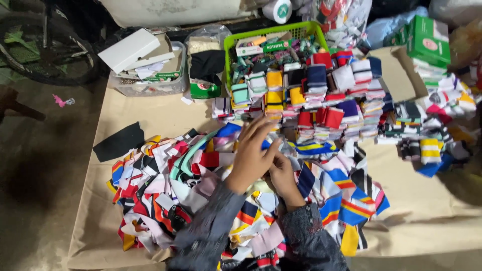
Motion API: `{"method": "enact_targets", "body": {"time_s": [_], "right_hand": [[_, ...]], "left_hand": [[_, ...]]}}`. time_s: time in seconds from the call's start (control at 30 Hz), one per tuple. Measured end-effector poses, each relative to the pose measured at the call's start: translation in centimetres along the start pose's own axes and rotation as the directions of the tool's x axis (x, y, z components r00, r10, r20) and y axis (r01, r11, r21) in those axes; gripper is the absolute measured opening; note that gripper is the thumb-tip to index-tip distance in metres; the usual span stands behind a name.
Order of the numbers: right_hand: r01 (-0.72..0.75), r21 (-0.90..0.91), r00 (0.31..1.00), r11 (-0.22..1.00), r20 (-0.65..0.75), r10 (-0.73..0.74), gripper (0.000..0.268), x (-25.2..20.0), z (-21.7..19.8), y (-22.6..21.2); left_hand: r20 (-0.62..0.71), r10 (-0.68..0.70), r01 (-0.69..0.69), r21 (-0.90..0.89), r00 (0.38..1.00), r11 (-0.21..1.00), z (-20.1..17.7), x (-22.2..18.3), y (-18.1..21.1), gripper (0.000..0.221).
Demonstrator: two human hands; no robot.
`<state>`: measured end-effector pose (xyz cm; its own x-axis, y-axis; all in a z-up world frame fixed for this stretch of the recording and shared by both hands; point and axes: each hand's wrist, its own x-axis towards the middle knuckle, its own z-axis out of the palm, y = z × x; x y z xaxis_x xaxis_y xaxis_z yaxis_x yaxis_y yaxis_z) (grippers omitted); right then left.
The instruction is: A person is inspecting individual fabric strips for quality and stacking them into organized piles on a work table.
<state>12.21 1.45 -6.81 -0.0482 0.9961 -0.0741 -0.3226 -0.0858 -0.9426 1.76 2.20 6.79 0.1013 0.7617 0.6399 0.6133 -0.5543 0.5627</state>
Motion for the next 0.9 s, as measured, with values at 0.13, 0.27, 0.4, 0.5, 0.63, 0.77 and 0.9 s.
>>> {"method": "enact_targets", "body": {"time_s": [0.13,0.27,0.4,0.5,0.63,0.77,0.9], "right_hand": [[-0.046,0.036,0.999,0.998,0.015,0.046,0.011,-0.8,1.0,-2.9],[-0.026,0.013,1.000,1.000,0.013,0.026,0.013,-0.2,0.8,-2.1],[-0.012,0.015,1.000,1.000,-0.009,0.012,0.015,-0.6,0.7,-1.3],[0.020,-0.057,1.000,0.998,-0.021,-0.022,0.014,-0.3,-0.5,0.4],[0.077,-0.079,0.995,0.994,-0.058,-0.082,0.014,-1.3,0.5,-1.0],[0.125,-0.158,0.989,0.979,-0.055,-0.135,0.012,-1.7,0.7,-1.1],[0.124,-0.187,0.989,0.974,-0.053,-0.136,0.012,-1.7,0.7,-1.6]], "left_hand": [[0.013,-0.049,0.047,0.126,0.999,0.991,-1.7,-5.4,-5.3,0.035],[0.026,-0.106,0.093,0.311,0.994,0.946,-0.4,-9.0,-9.1,0.031],[0.017,-0.070,0.061,0.317,0.997,0.946,1.5,-10.5,-10.6,0.008],[0.006,-0.089,0.085,0.257,0.996,0.963,1.7,-11.0,-11.2,0.005],[-0.095,-0.008,0.019,0.119,0.995,0.993,0.4,-10.0,-9.9,0.003],[-0.132,-0.078,0.071,-0.059,0.988,0.996,-0.4,-9.7,-9.3,0.006],[-0.139,-0.111,0.097,-0.105,0.984,0.990,-0.2,-10.1,-9.3,0.011]]}}
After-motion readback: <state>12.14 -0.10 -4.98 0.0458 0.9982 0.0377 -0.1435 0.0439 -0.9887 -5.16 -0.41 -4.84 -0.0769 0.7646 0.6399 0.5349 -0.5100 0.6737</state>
